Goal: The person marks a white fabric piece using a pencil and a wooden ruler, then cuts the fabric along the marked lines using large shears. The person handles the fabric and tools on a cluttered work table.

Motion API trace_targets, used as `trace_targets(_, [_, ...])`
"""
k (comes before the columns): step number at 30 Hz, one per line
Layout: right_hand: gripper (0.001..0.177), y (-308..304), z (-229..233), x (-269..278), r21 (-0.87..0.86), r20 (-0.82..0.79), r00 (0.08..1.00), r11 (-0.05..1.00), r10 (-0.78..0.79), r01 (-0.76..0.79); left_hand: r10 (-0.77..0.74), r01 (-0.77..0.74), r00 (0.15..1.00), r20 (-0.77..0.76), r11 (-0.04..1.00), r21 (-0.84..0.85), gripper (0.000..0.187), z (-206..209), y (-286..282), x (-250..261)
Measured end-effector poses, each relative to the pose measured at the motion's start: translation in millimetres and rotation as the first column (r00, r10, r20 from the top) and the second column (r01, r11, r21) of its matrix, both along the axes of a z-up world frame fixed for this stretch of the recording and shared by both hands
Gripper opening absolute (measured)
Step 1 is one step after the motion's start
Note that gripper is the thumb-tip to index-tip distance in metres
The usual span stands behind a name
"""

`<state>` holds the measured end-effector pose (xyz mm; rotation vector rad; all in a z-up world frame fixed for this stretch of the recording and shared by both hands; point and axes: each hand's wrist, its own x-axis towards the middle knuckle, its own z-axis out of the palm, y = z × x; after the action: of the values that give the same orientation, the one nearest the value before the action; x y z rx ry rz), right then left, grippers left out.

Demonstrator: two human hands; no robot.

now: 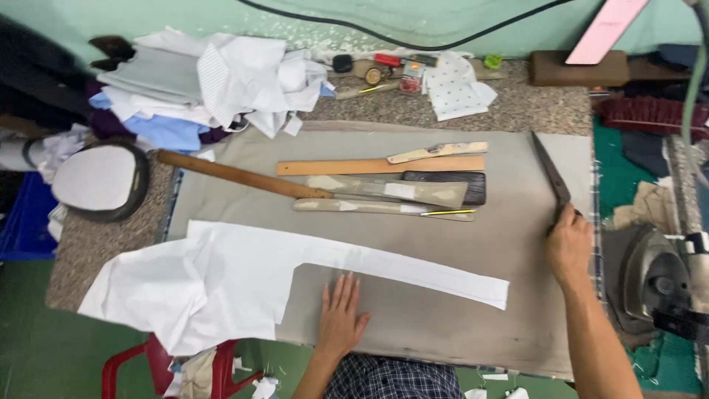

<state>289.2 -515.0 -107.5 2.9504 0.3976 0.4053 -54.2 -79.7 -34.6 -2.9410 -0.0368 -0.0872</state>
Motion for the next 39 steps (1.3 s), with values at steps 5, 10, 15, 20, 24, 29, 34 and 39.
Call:
trace_targets(5, [0.071,43.6,81.6,-14.2,0.395,-0.531,0.837,0.835,-0.133,0.383,0.202,-0.201,0.979,-0.011,0.964,-0.174,0.079,24.1,86.5,-31.2])
trace_targets(10, [0.075,106.8,124.2,-92.3,0.515,-0.812,0.559,0.247,-0.166,0.821,0.207,-0.168,0.976,0.072,0.918,-0.360,0.071,31.3,158.1,-21.0])
trace_targets(15, [0.035,199.5,122.0,-250.8,0.677,-0.726,0.595,0.205,0.343,0.707,0.041,-0.002,0.995,0.090,0.919,-0.395,0.067,3.7,220.4,7.2])
trace_targets(20, [0.052,304.3,105.5,-389.2,0.540,-0.810,0.273,0.477,0.519,0.693,-0.065,0.102,0.992,0.106,0.911,-0.399,0.064,-20.7,246.3,14.9])
trace_targets(24, [0.094,364.5,111.2,-448.5,0.409,-0.765,0.007,0.478,0.644,0.778,-0.031,0.096,0.990,0.140,0.868,-0.488,0.063,-20.4,250.3,14.0])
trace_targets(29, [0.086,432.9,127.6,-443.7,0.404,-0.723,0.036,0.380,0.690,0.832,-0.035,0.122,0.985,0.167,0.830,-0.544,0.063,-16.7,253.5,12.2])
trace_targets(34, [0.049,486.3,143.7,-429.4,0.374,-0.789,0.131,0.300,0.601,0.877,-0.028,0.123,0.985,0.171,0.808,-0.576,0.064,-18.2,255.0,9.9])
trace_targets(39, [0.062,509.4,158.2,-416.7,0.325,-0.874,0.144,0.338,0.464,0.883,-0.008,0.132,0.977,0.215,0.810,-0.572,0.063,-14.2,253.2,10.8])
